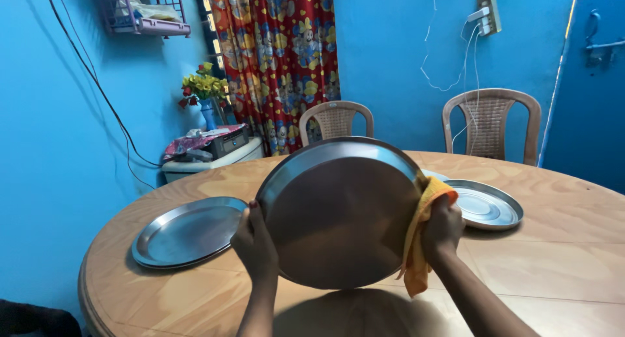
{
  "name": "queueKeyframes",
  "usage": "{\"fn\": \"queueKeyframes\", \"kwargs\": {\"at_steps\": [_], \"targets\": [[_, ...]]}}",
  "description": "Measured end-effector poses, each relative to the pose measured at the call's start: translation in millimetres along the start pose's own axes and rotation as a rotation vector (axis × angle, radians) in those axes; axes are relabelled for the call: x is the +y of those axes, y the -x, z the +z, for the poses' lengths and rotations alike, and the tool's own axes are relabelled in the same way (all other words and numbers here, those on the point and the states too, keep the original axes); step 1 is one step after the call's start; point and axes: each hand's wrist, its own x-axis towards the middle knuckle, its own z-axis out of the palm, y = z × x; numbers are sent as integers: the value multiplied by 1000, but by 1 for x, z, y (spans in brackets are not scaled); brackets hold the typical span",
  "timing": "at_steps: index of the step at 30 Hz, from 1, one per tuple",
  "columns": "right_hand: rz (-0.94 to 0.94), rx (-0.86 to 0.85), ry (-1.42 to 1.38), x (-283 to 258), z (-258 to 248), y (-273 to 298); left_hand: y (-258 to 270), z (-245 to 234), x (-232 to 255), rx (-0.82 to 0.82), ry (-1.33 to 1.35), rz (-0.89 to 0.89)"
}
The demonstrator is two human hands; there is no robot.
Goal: The person cleans several metal plates using a yellow cloth, wiping the front and back of each plate before setting them down on the table.
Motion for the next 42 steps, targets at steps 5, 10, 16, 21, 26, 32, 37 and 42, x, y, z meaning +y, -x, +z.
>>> {"fn": "queueKeyframes", "kwargs": {"at_steps": [5,10,16,21,26,32,37,42], "targets": [[-206,-105,477,-61,-4,-13,-8,-10,9,-146,-127,3],[-706,-88,693,-138,-11,-30,-23,9,58,-282,-94,160],[-953,-290,982,-223,7,-3,-26,71,139,-519,-120,251],[-1179,-322,942,-230,25,26,-18,99,155,-476,-236,56],[-1281,-205,663,-214,31,29,-6,96,139,-345,-461,25],[-1236,-140,560,-200,31,24,-5,76,118,-313,-312,-7],[-1111,-107,522,-189,21,8,-5,65,105,-170,-256,-7],[-753,-16,464,-169,12,-1,-3,49,95,-138,-137,-77]]}}
